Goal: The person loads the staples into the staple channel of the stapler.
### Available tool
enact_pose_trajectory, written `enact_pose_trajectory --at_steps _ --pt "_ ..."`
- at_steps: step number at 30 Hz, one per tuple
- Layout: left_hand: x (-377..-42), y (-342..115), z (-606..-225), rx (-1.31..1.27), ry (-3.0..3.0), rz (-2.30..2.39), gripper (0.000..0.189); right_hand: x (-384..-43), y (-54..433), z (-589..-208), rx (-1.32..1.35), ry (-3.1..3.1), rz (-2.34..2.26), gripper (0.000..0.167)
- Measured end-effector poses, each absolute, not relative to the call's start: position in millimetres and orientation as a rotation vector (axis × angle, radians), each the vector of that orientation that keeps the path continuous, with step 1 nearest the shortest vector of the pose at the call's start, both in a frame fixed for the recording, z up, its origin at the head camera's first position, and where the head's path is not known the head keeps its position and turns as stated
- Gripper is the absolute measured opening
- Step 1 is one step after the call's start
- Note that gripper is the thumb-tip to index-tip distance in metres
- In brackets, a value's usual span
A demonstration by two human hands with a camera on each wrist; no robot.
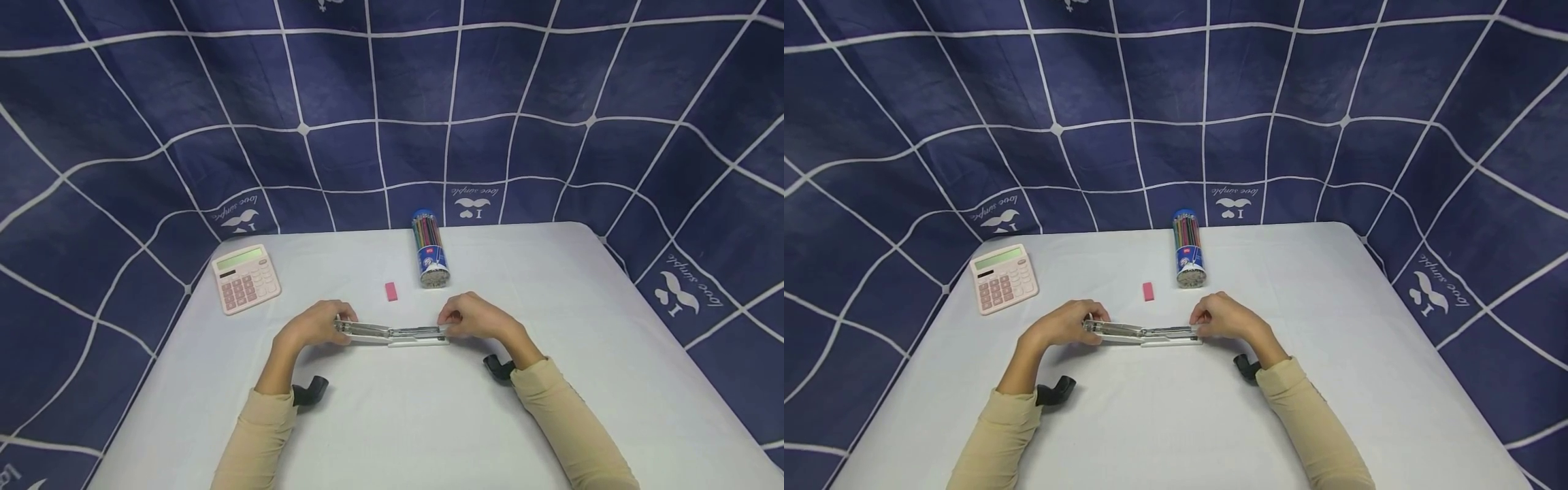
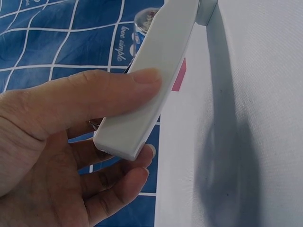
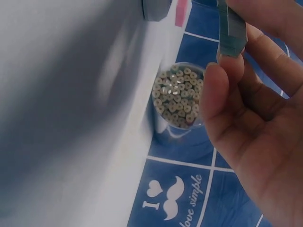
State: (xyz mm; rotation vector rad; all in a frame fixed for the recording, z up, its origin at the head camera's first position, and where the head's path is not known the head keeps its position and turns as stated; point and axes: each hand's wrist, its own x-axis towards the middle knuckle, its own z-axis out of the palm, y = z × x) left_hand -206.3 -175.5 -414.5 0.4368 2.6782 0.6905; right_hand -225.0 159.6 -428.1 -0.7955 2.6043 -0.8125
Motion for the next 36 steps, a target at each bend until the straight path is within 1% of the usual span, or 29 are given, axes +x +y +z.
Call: enact_pose_trajectory --at_steps 5,12,21,36 --pt "-204.7 -174.1 -414.0 0.435 2.688 0.69 0.036 -224.4 156.9 -430.7 -0.849 2.625 -0.816 0.013" --pt "-202.4 -172.4 -414.1 0.417 2.687 0.693 0.035 -221.1 149.3 -434.9 -0.814 2.622 -0.831 0.011" --pt "-203.5 -172.0 -414.0 0.423 2.694 0.693 0.035 -221.0 143.9 -439.1 -0.867 2.655 -0.862 0.012" --pt "-202.9 -171.2 -413.3 0.409 2.698 0.683 0.034 -221.7 142.6 -441.3 -0.857 2.661 -0.853 0.014"
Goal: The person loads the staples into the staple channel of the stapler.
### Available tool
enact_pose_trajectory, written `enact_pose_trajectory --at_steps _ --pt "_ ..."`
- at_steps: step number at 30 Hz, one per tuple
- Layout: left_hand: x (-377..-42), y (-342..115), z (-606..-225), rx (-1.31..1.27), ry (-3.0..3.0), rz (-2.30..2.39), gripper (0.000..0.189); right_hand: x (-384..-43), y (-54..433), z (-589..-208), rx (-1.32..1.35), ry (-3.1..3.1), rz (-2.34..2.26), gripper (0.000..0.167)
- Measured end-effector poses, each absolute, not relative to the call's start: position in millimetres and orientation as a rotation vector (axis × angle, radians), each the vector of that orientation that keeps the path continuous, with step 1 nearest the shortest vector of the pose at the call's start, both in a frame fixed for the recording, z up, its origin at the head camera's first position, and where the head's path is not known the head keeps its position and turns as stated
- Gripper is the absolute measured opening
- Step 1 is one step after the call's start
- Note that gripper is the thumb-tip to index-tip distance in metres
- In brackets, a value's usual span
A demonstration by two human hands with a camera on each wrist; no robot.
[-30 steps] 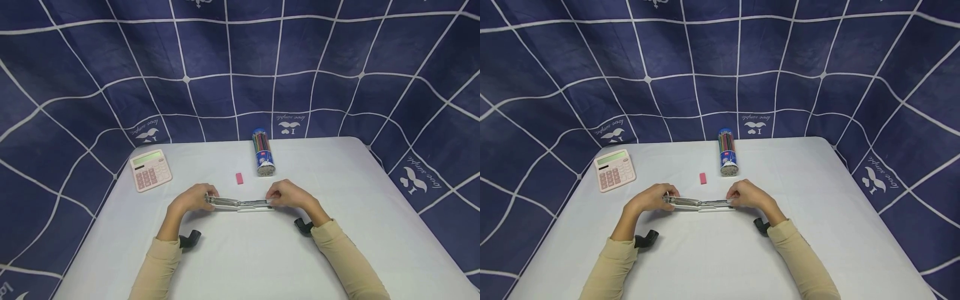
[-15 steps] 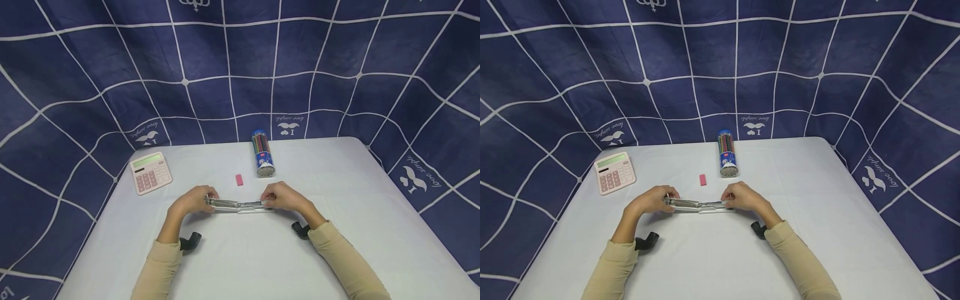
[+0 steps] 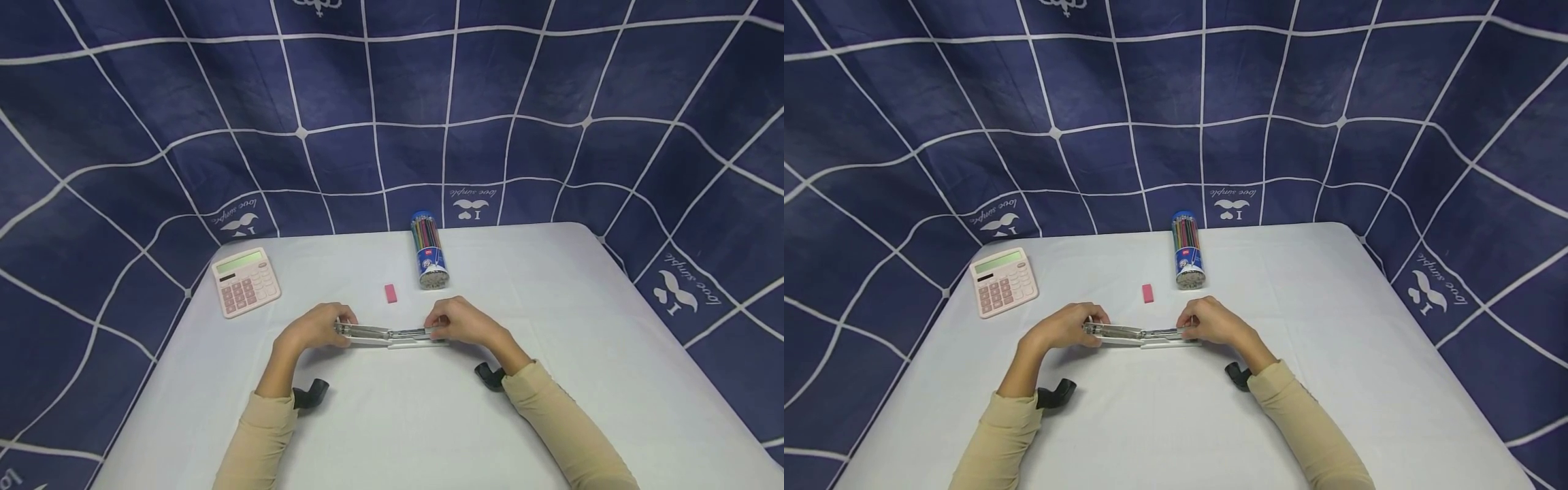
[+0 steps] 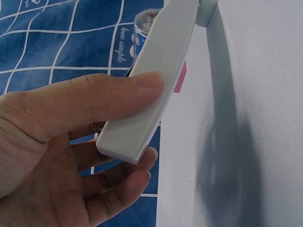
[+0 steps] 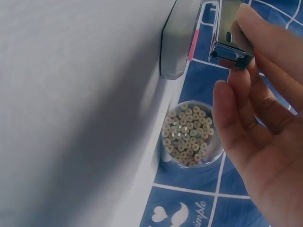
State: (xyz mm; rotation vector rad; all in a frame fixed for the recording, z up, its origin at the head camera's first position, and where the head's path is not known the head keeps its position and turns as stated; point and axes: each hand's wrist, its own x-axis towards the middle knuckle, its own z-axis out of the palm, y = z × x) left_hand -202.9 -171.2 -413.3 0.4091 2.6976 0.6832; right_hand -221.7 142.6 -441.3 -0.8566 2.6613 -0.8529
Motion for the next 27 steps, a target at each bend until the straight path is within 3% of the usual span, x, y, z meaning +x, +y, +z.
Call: enact_pose_trajectory --at_steps 27 --pt "-204.8 -173.2 -414.7 0.426 2.691 0.686 0.035 -225.4 147.1 -444.4 -0.782 2.637 -0.806 0.021"
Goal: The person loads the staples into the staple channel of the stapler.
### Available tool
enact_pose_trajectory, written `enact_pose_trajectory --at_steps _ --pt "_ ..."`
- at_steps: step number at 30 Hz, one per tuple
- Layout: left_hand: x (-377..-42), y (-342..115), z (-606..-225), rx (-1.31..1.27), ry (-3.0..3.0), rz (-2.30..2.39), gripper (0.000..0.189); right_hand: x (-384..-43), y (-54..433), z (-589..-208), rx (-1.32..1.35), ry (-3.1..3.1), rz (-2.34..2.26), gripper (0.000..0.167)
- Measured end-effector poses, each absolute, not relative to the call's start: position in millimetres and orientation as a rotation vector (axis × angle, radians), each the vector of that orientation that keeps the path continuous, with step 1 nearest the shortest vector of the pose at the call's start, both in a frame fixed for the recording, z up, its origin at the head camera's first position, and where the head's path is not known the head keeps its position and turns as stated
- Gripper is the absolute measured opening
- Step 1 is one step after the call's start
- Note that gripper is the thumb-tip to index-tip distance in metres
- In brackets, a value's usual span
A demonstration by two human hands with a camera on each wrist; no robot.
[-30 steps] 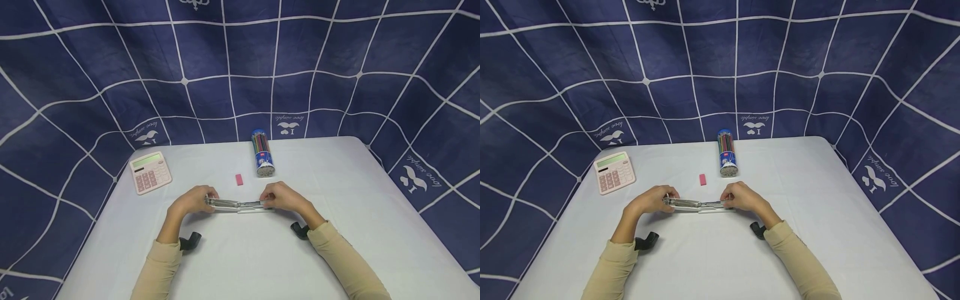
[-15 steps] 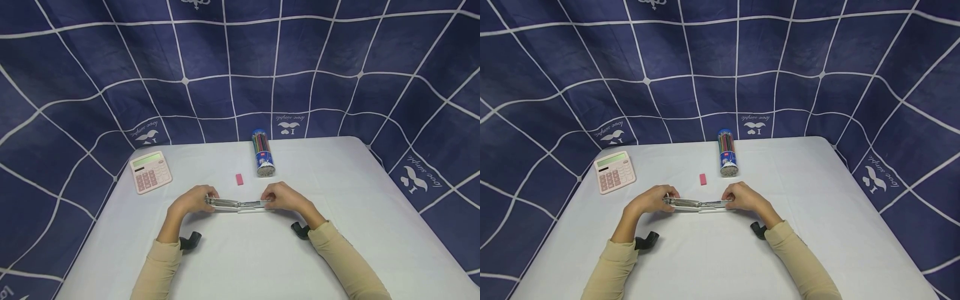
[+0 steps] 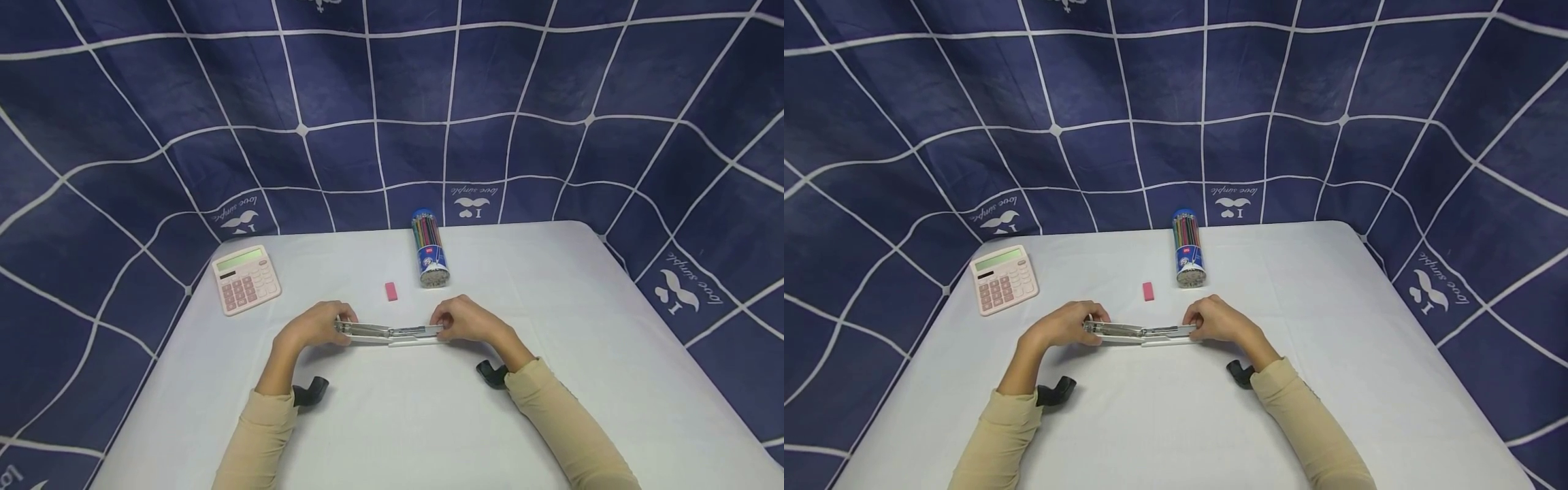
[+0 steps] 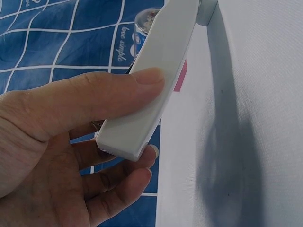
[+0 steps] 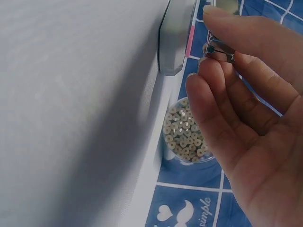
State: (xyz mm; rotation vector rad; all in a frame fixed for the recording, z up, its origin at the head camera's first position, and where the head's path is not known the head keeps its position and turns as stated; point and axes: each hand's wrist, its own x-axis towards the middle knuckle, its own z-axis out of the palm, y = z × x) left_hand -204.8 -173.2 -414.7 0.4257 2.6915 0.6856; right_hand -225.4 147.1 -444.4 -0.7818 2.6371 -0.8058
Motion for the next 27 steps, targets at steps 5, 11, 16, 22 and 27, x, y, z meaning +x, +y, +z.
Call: enact_pose_trajectory --at_steps 5,11,16,22,27 --pt "-205.3 -174.3 -415.2 0.444 2.687 0.685 0.035 -225.7 148.3 -445.1 -0.788 2.625 -0.822 0.02" --pt "-205.3 -174.7 -412.0 0.431 2.664 0.695 0.035 -226.5 148.0 -446.0 -0.779 2.63 -0.83 0.02" --pt "-204.7 -178.1 -412.0 0.439 2.65 0.689 0.036 -227.0 147.5 -446.7 -0.791 2.629 -0.835 0.02" --pt "-204.7 -184.9 -410.5 0.451 2.63 0.715 0.035 -227.2 148.7 -446.8 -0.79 2.626 -0.838 0.02" --pt "-204.9 -191.1 -406.7 0.451 2.617 0.754 0.036 -227.2 149.0 -446.4 -0.793 2.626 -0.843 0.019"
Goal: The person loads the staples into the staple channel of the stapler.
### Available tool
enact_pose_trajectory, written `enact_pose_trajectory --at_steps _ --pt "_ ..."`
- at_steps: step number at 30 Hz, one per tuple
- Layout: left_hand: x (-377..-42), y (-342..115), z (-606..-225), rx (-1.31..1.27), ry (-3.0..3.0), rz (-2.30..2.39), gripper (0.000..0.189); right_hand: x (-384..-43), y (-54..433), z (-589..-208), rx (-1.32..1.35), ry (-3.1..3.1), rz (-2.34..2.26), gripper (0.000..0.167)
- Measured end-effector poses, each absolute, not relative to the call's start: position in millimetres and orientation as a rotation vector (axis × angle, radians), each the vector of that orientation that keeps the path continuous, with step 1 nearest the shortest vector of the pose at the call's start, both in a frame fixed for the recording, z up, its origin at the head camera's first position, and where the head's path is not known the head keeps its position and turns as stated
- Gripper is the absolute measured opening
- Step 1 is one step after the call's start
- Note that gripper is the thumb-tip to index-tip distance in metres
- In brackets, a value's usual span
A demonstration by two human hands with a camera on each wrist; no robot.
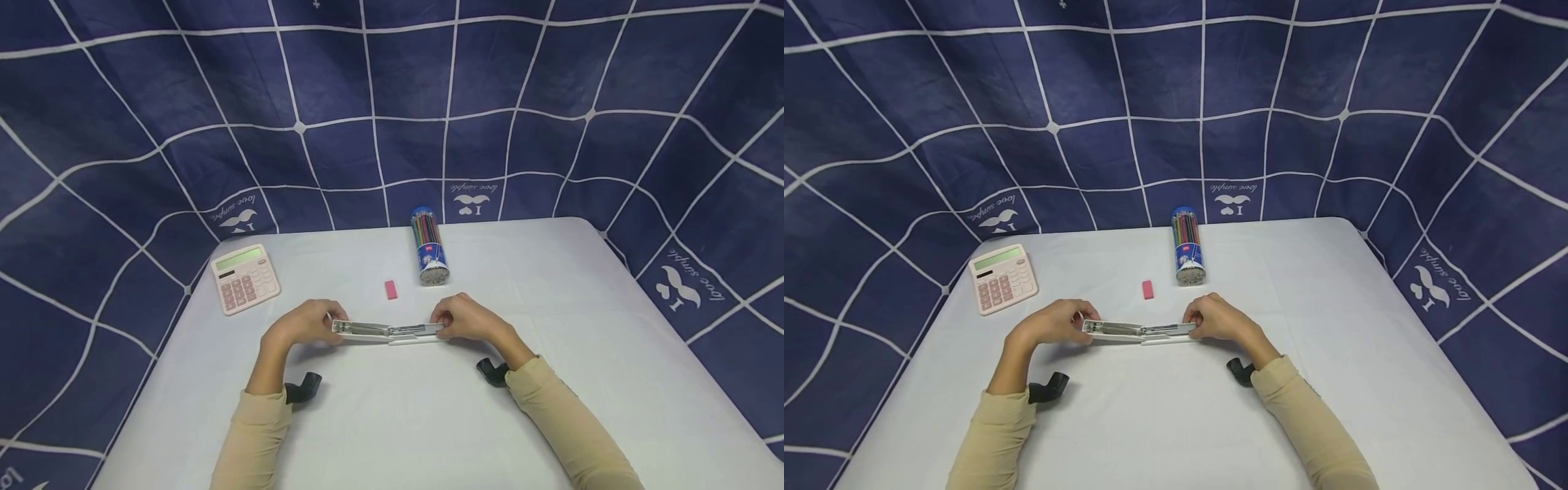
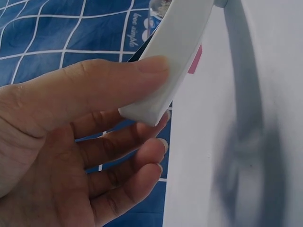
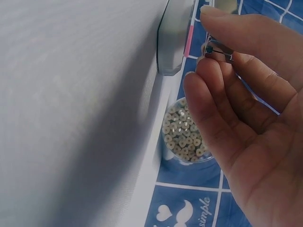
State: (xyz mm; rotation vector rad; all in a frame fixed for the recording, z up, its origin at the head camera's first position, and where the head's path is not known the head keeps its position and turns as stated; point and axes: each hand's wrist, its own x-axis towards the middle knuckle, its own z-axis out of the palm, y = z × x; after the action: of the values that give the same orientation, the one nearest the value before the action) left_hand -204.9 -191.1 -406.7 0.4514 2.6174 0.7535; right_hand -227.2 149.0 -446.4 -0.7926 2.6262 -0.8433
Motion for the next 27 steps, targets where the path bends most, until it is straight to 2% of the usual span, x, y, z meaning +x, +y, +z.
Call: enact_pose_trajectory --at_steps 27 --pt "-204.6 -183.2 -396.0 0.586 2.73 0.816 0.035 -228.7 148.6 -448.1 -0.782 2.625 -0.842 0.019"
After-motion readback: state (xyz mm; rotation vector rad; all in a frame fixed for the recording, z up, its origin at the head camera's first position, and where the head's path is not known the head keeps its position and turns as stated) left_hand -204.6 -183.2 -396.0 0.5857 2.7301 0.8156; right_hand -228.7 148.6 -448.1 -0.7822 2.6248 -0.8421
